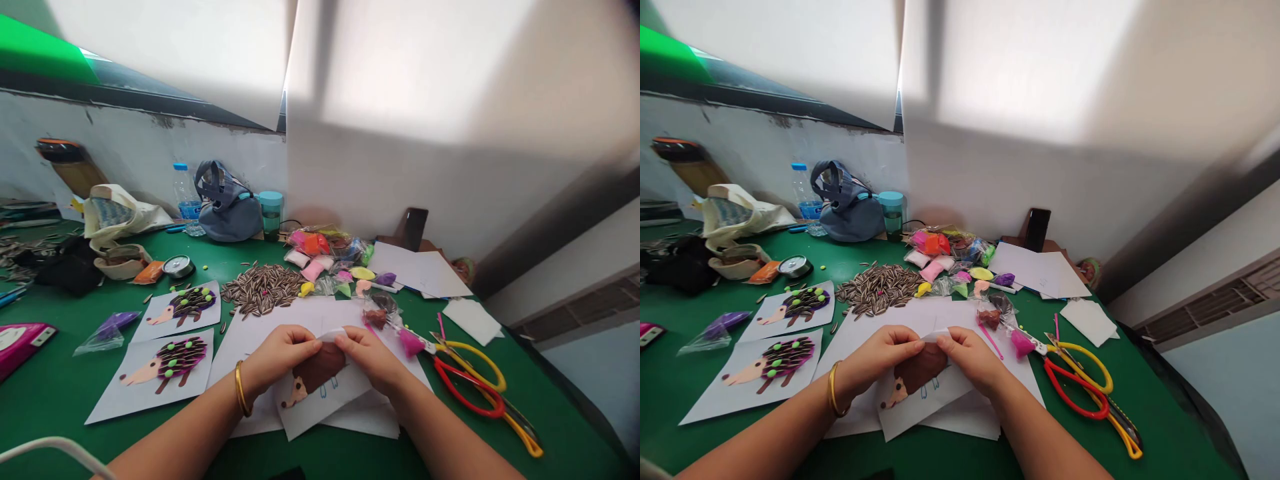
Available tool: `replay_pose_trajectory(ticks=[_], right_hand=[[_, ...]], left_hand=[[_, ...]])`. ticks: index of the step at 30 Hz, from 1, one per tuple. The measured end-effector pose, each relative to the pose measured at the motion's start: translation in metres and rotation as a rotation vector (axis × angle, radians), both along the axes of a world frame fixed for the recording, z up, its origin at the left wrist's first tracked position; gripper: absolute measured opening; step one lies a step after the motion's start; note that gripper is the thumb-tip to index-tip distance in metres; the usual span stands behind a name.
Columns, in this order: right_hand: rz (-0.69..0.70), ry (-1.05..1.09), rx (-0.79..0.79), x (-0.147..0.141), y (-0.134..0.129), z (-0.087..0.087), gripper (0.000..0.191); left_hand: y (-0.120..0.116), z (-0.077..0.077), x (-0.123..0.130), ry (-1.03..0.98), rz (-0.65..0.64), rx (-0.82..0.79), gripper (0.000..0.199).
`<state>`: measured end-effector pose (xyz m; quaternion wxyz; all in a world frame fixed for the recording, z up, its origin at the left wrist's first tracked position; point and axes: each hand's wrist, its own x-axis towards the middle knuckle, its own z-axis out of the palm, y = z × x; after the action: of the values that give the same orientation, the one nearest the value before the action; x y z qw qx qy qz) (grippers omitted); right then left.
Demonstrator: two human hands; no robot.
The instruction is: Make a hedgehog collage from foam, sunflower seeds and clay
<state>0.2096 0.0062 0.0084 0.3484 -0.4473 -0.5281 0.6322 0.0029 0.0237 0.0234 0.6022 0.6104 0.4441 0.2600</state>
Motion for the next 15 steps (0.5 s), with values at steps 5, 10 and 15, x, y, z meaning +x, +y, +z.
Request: replay_pose_trajectory(ticks=[5,10,15], right_hand=[[-0.061,-0.086,0.000,0.005,0.005,-0.005,0.041],[-0.125,-0.135,-0.022,0.007,0.006,-0.003,0.044],[-0.056,-0.126,-0.002,0.012,0.005,-0.001,0.040]], left_hand=[[0.001,-0.002,-0.003,-0.037,0.012,-0.073,0.038],[0.006,-0.003,-0.008,-0.047,0.036,-0.064,0.038],[0.013,-0.006,-0.012,0.077,0.034,0.008,0.037]])
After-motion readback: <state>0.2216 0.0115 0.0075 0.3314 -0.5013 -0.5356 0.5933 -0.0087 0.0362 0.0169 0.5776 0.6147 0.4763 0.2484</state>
